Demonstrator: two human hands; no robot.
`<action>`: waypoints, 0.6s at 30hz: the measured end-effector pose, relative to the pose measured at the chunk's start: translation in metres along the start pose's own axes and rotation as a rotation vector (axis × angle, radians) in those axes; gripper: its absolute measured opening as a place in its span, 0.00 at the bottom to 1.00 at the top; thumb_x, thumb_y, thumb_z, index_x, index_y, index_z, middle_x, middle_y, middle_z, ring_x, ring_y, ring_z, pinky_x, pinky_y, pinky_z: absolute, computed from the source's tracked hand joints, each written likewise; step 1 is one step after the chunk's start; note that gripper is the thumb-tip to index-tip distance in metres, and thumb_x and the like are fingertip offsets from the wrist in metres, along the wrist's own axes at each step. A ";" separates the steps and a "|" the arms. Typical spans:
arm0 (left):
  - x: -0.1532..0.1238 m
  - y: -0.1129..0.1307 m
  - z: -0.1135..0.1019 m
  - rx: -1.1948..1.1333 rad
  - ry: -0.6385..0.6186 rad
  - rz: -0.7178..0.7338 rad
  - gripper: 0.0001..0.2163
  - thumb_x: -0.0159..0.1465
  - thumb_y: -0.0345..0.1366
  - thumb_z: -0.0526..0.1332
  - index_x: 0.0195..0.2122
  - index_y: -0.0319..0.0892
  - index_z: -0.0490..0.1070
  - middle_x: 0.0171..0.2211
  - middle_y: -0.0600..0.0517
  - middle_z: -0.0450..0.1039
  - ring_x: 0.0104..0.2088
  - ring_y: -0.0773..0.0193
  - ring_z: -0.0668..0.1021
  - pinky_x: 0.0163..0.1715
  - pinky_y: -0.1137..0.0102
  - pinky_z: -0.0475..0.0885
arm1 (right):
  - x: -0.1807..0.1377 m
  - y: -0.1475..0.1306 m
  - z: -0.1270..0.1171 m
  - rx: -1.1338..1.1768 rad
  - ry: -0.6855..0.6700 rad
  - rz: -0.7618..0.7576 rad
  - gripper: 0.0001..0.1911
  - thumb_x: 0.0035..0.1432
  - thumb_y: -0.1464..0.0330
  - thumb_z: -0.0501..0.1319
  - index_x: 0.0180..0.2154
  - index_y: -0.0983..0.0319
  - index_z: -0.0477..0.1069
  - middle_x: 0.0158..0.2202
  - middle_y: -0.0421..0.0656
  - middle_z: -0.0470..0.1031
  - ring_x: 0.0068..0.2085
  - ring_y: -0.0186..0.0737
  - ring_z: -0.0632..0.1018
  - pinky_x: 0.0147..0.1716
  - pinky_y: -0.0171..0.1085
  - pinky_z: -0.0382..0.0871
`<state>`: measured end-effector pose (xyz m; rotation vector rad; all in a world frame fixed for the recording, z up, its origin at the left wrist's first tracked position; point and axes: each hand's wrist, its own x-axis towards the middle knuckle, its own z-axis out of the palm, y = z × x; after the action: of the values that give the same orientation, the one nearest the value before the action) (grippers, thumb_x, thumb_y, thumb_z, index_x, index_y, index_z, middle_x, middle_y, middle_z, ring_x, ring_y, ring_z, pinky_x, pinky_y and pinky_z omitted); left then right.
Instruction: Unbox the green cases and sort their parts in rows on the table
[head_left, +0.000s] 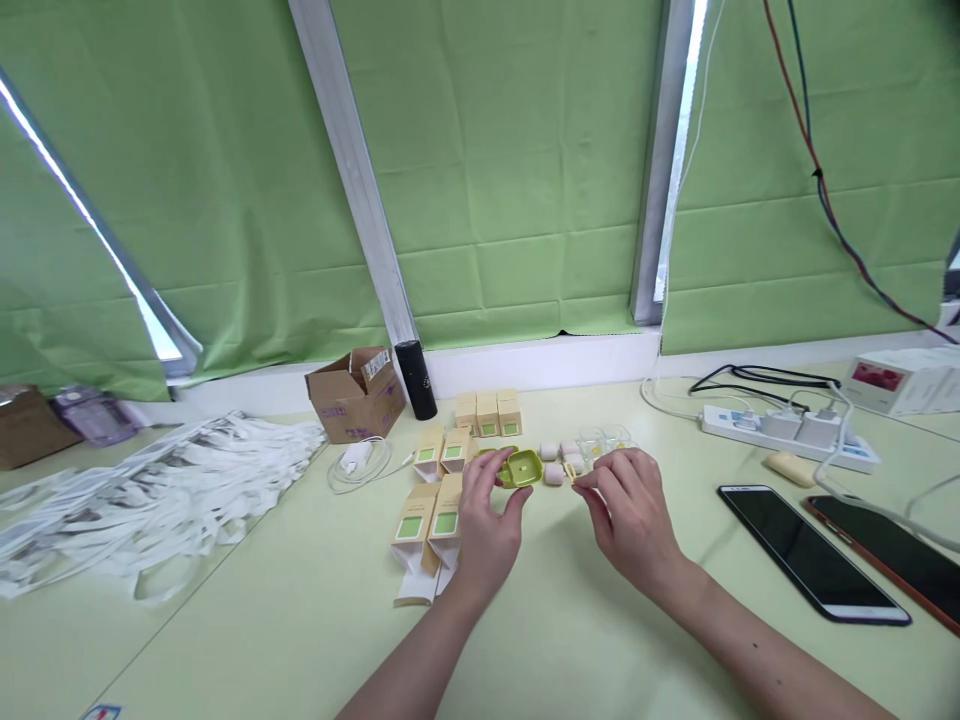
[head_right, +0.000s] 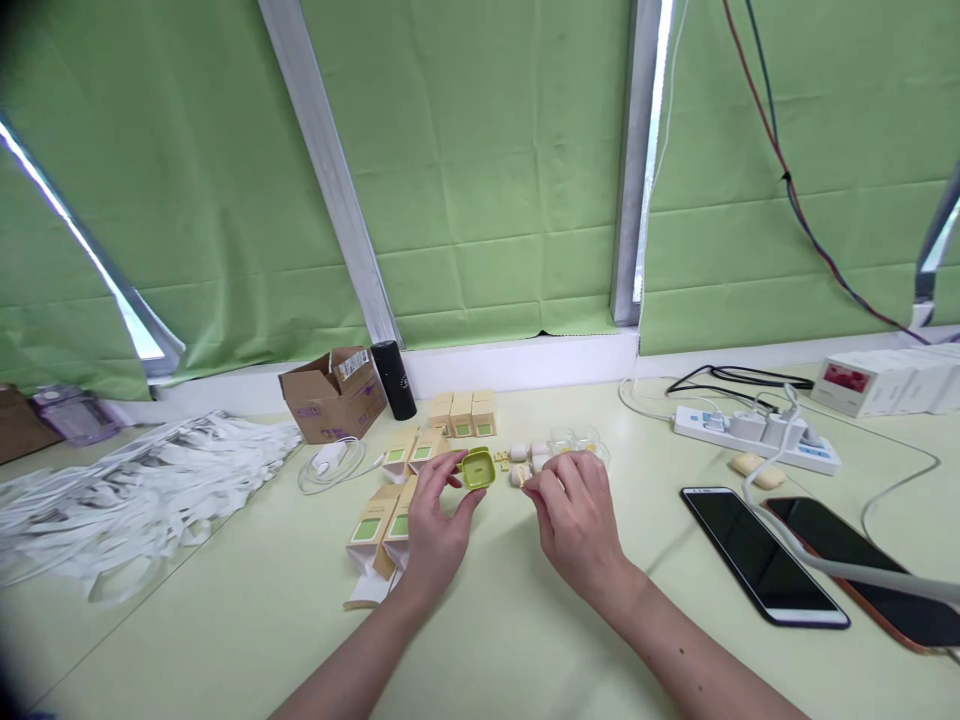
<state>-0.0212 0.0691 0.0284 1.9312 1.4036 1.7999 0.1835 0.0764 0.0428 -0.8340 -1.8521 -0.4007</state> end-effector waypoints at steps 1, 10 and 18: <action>0.001 0.000 0.000 -0.022 0.002 -0.028 0.20 0.65 0.32 0.67 0.58 0.51 0.73 0.54 0.46 0.72 0.46 0.58 0.76 0.46 0.63 0.73 | 0.000 0.000 0.000 -0.001 0.001 0.002 0.07 0.68 0.77 0.59 0.37 0.60 0.70 0.35 0.45 0.71 0.40 0.46 0.68 0.42 0.46 0.62; 0.006 -0.009 0.001 -0.194 0.076 -0.201 0.19 0.64 0.37 0.68 0.57 0.46 0.73 0.54 0.44 0.74 0.45 0.58 0.77 0.46 0.63 0.74 | -0.005 0.009 0.010 -0.034 -0.114 0.068 0.06 0.70 0.73 0.58 0.38 0.60 0.72 0.36 0.45 0.72 0.42 0.47 0.69 0.46 0.46 0.61; 0.012 -0.012 -0.001 -0.318 0.131 -0.265 0.21 0.65 0.42 0.69 0.57 0.44 0.72 0.52 0.43 0.74 0.46 0.58 0.77 0.46 0.63 0.75 | 0.014 0.017 0.055 -0.198 -0.495 0.178 0.07 0.66 0.72 0.61 0.39 0.59 0.78 0.42 0.47 0.75 0.47 0.48 0.69 0.54 0.45 0.56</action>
<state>-0.0297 0.0838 0.0294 1.4252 1.2480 1.9094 0.1551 0.1272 0.0305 -1.3148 -2.1869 -0.2828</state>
